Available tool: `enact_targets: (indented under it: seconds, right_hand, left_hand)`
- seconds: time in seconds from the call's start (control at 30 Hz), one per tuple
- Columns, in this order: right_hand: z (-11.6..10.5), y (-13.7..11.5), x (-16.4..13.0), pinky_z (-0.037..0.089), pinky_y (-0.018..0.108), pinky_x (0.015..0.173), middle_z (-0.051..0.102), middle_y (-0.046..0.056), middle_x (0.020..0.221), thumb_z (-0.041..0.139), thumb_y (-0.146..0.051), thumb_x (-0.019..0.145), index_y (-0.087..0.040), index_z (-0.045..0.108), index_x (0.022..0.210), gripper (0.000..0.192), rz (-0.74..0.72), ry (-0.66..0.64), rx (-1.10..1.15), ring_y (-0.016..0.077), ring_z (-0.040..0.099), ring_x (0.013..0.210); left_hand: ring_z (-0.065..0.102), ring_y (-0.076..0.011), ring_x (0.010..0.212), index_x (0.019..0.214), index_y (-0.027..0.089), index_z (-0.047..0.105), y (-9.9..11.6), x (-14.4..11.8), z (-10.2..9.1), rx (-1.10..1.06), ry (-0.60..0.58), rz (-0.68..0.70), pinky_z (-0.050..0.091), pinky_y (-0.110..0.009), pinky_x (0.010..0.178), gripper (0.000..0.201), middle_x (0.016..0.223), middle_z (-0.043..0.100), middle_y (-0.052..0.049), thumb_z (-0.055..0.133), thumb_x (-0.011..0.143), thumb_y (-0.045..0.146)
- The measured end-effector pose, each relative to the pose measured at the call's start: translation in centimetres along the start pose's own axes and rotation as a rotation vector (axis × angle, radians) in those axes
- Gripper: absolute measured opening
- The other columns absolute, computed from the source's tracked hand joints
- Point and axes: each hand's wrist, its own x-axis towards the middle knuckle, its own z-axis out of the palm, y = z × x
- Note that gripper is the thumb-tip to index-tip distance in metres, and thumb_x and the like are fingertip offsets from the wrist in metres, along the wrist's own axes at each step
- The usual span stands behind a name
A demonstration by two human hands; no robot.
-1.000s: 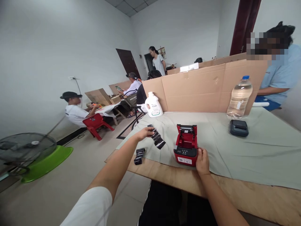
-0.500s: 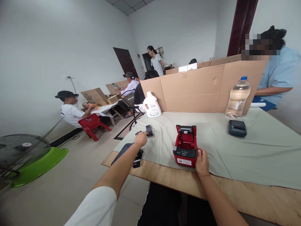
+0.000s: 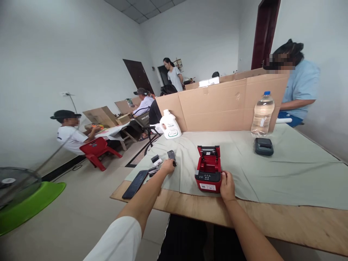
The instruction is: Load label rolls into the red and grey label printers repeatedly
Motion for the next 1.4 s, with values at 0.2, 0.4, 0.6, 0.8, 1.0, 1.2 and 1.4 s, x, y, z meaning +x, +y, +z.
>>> enact_targets:
  seconds: [0.2,0.4,0.6,0.8,1.0,1.2,1.4]
  right_hand:
    - [0.1,0.1,0.0,0.044,0.041,0.086,0.064,0.01,0.093,0.034,-0.059,0.086,-0.021,0.057,0.09,0.045,-0.016,0.004,0.017,0.0246,0.057,0.091]
    - [0.3,0.3,-0.1,0.044,0.042,0.086,0.064,0.009,0.092,0.034,-0.059,0.087,-0.021,0.058,0.09,0.045,-0.008,0.019,0.022,0.0242,0.057,0.091]
    - [0.2,0.0,0.0,0.046,0.041,0.083,0.064,0.008,0.089,0.034,-0.055,0.088,-0.021,0.058,0.089,0.041,-0.027,0.008,0.023,0.0236,0.058,0.088]
    - [0.2,0.1,-0.1,0.046,0.041,0.084,0.063,0.009,0.092,0.035,-0.054,0.089,-0.021,0.056,0.092,0.039,-0.045,0.006,0.029,0.0238,0.058,0.089]
    - [0.2,0.1,-0.2,0.046,0.041,0.086,0.062,0.01,0.093,0.034,-0.054,0.09,-0.021,0.055,0.093,0.039,-0.058,0.007,0.038,0.0237,0.057,0.09]
    - [0.1,-0.2,-0.1,0.046,0.041,0.085,0.063,0.009,0.093,0.035,-0.052,0.09,-0.022,0.055,0.092,0.036,-0.06,0.008,0.039,0.0236,0.057,0.09]
    - [0.2,-0.2,-0.1,0.046,0.04,0.084,0.063,0.009,0.091,0.036,-0.051,0.089,-0.022,0.056,0.09,0.035,-0.045,0.019,0.035,0.024,0.057,0.089]
  left_hand:
    - [0.061,-0.0211,0.096,0.111,0.016,0.06,3.5,-4.4,-1.7,-0.026,-0.458,0.187,0.052,-0.038,0.083,0.031,0.11,0.061,-0.006,0.062,0.085,0.033]
    - [0.061,-0.0193,0.09,0.107,0.021,0.063,8.5,-8.7,-3.7,-0.482,-1.164,0.619,0.05,-0.029,0.081,0.048,0.097,0.067,0.001,0.079,0.063,0.03]
    - [0.059,-0.018,0.094,0.111,0.014,0.057,14.3,-5.0,-4.2,-0.584,-0.552,0.637,0.048,-0.029,0.084,0.037,0.106,0.064,-0.006,0.059,0.074,0.017]
    - [0.06,-0.023,0.105,0.124,0.017,0.054,18.1,-1.6,-2.9,0.182,-0.384,0.61,0.045,-0.032,0.091,0.043,0.118,0.064,-0.009,0.05,0.081,0.022]
    - [0.056,-0.0294,0.113,0.115,0.018,0.062,18.7,-0.1,-0.9,0.292,-0.391,0.603,0.04,-0.042,0.097,0.037,0.12,0.063,-0.013,0.052,0.08,0.023]
    - [0.058,-0.0274,0.11,0.11,0.018,0.065,18.5,-0.2,-0.2,0.196,-0.286,0.632,0.042,-0.04,0.096,0.033,0.117,0.065,-0.011,0.055,0.079,0.02]
    - [0.061,-0.0172,0.099,0.104,0.019,0.065,18.0,-1.4,-1.3,-0.094,0.034,0.697,0.046,-0.03,0.092,0.034,0.106,0.067,-0.006,0.038,0.085,0.01]
